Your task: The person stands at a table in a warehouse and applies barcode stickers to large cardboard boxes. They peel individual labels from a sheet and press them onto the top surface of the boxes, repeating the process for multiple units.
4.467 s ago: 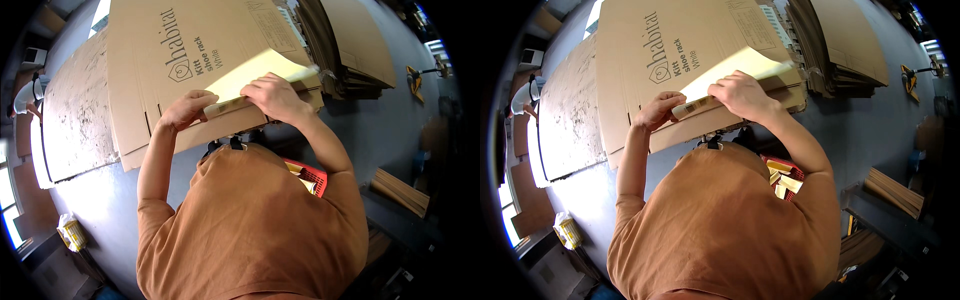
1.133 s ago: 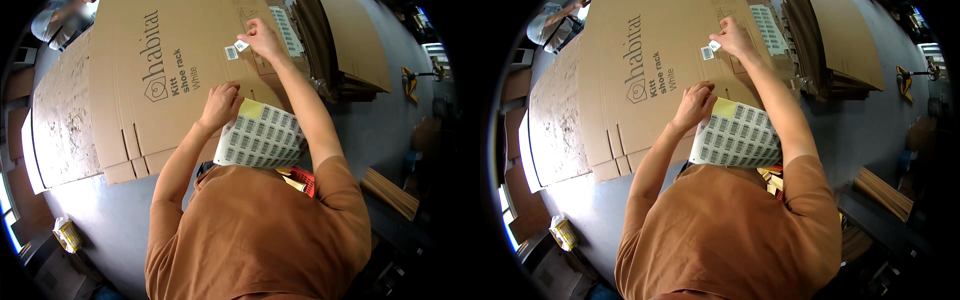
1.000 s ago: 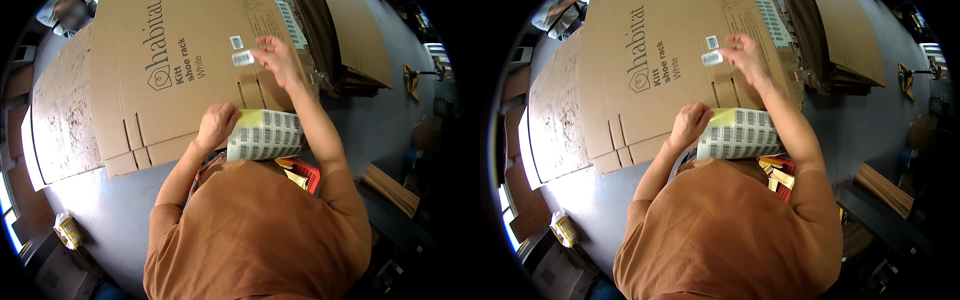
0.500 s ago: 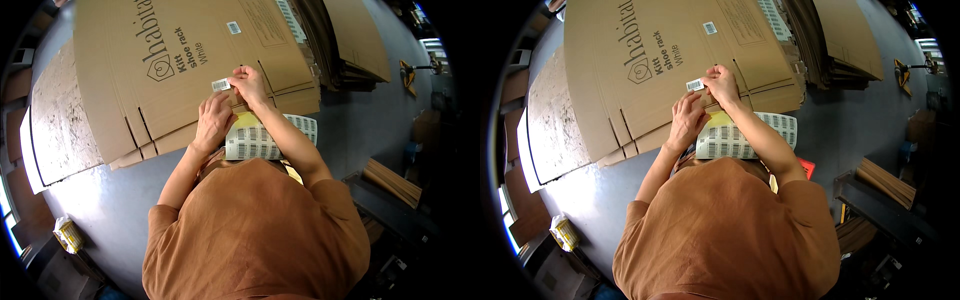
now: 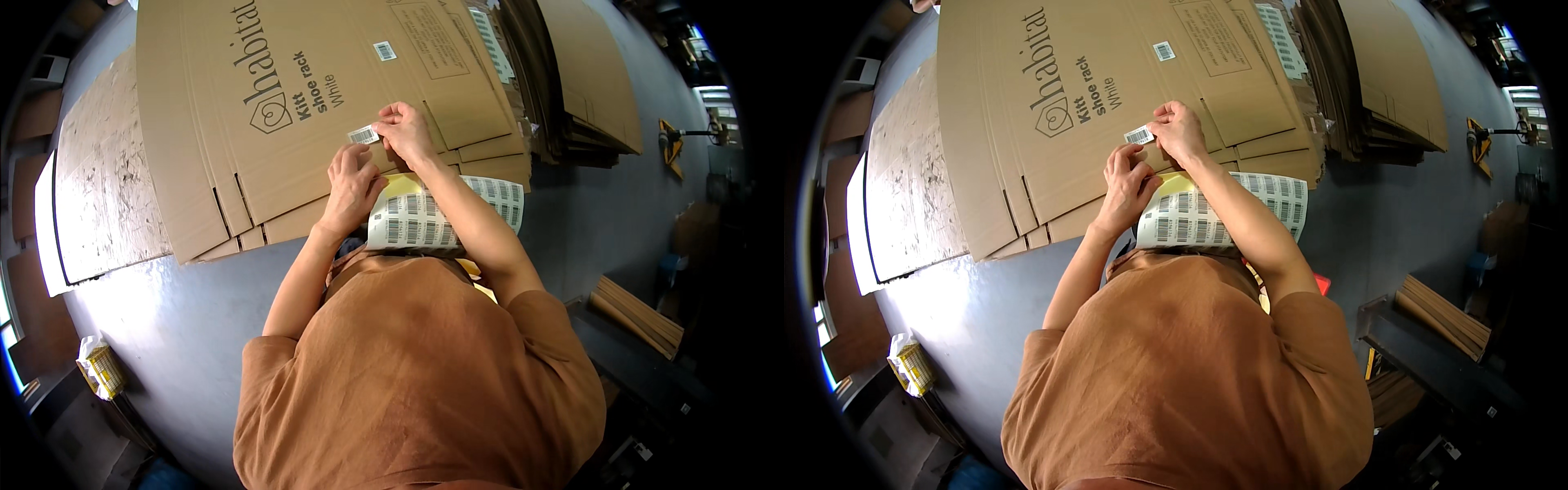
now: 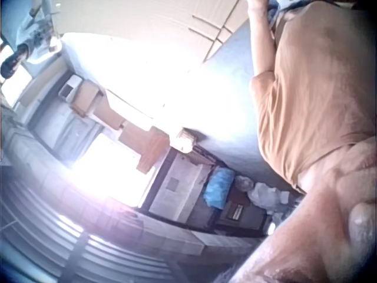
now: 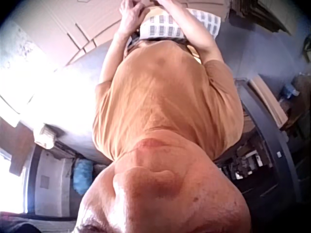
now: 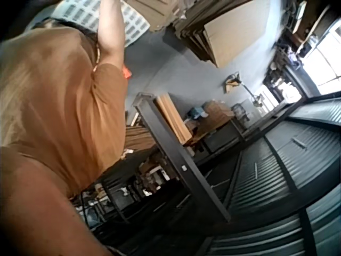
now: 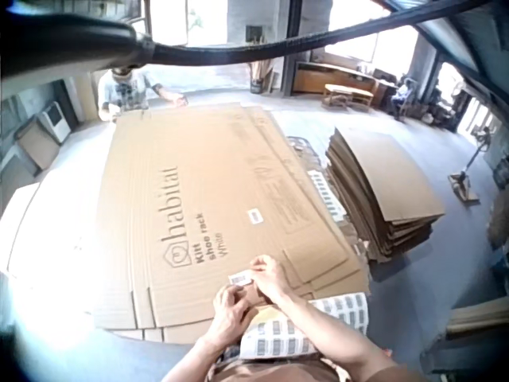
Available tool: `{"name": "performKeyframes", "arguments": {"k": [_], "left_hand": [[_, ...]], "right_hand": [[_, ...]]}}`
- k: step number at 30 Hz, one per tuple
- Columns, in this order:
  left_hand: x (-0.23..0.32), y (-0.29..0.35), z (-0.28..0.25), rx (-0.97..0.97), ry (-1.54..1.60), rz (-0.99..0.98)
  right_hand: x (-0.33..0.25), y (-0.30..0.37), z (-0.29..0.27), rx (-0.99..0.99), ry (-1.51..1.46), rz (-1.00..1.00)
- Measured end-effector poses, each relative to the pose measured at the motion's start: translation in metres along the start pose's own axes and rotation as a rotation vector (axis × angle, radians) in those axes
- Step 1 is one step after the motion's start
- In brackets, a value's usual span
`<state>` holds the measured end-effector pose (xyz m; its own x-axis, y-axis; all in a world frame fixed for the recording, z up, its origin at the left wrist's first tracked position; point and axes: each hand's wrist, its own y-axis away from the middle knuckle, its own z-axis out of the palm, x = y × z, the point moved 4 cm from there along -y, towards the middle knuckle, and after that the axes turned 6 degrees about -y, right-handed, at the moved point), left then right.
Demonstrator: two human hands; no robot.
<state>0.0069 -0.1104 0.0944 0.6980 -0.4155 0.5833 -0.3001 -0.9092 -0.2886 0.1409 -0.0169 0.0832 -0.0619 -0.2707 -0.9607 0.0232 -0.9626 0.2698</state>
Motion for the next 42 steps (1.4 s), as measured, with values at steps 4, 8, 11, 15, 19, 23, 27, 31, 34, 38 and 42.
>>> {"name": "performKeyframes", "arguments": {"k": [4,8,11,15,19,23,27,31,34,38,42], "left_hand": [[-0.004,-0.001,0.005,0.013,-0.057,0.006],[-0.005,-0.002,0.007,-0.007,-0.099,-0.010],[-0.003,-0.005,0.003,-0.045,-0.107,-0.018],[-0.007,-0.017,-0.016,-0.084,0.092,-0.019],[-0.007,-0.027,-0.044,-0.151,0.412,-0.305],[0.009,-0.052,-0.054,-0.155,0.421,-0.352],[0.026,-0.082,-0.050,-0.119,0.619,-0.481],[0.042,-0.093,-0.039,-0.144,0.715,-0.587],[0.045,-0.090,-0.030,-0.052,0.727,-0.589],[0.039,-0.092,-0.025,-0.027,0.690,-0.638],[0.034,-0.091,-0.020,0.046,0.720,-0.701]], "right_hand": [[0.003,0.000,0.002,0.010,0.065,-0.005],[-0.001,0.004,0.009,0.041,0.381,-0.160],[-0.014,0.008,0.011,0.106,0.747,-0.343],[-0.020,-0.011,-0.029,0.039,0.757,-0.279],[-0.058,0.019,-0.071,-0.449,0.590,-0.198],[-0.088,0.055,-0.091,-0.541,0.655,-0.177],[-0.116,0.057,-0.095,-0.471,0.722,-0.203],[-0.115,0.056,-0.107,-0.364,0.741,-0.372],[-0.105,0.060,-0.107,-0.204,0.761,-0.710],[-0.107,0.063,-0.102,-0.103,0.916,-0.978],[-0.110,0.064,-0.096,-0.109,1.070,-1.157]]}}
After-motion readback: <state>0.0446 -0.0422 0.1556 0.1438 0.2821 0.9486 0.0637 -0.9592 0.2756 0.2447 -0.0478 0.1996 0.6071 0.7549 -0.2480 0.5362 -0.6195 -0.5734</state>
